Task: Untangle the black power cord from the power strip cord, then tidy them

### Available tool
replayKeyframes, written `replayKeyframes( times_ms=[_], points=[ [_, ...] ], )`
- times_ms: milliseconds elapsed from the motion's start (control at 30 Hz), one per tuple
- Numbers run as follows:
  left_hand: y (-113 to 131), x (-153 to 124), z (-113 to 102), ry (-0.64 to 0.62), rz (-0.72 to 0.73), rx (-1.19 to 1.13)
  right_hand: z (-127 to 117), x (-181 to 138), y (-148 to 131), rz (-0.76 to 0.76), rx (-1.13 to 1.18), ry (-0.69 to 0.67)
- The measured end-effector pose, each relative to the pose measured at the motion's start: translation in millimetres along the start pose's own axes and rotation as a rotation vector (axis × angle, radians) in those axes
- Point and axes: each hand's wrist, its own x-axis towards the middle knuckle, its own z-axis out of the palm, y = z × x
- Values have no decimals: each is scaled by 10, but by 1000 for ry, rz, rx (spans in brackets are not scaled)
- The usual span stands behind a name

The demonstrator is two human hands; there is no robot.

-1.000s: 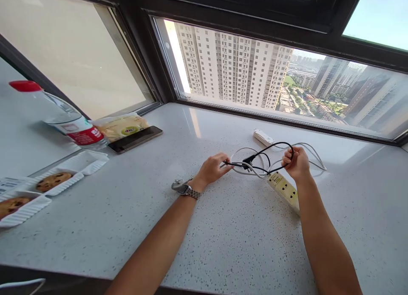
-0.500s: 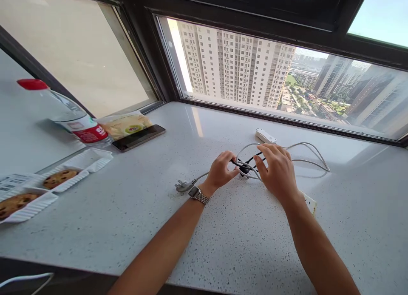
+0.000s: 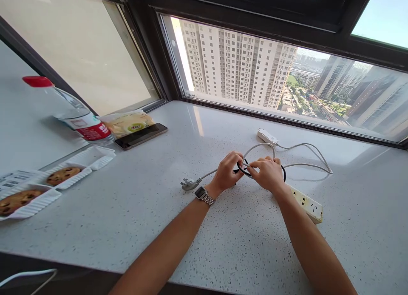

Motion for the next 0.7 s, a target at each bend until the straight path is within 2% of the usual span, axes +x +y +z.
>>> replayKeyframes(
  times_ms=[133,267,400,567,633,700],
  points=[
    [68,-3,39,45,-59,204,-9,23,-31,63,26,35],
    [117,-4,45,108,-161,429,-38,54,190,254,195,141],
    [40,-19,11,56,-260,441,-17,104,565,363,636,383],
    [-92,-37,17,-42,-396,436,-57,159,841,339,1193,757],
    [-122,-39,22,-48,-427,462,-132,151,883,341,1404,848],
    [-138,-34,20,-32,-420,497,-217,129,908,356,1575,879]
  ],
)
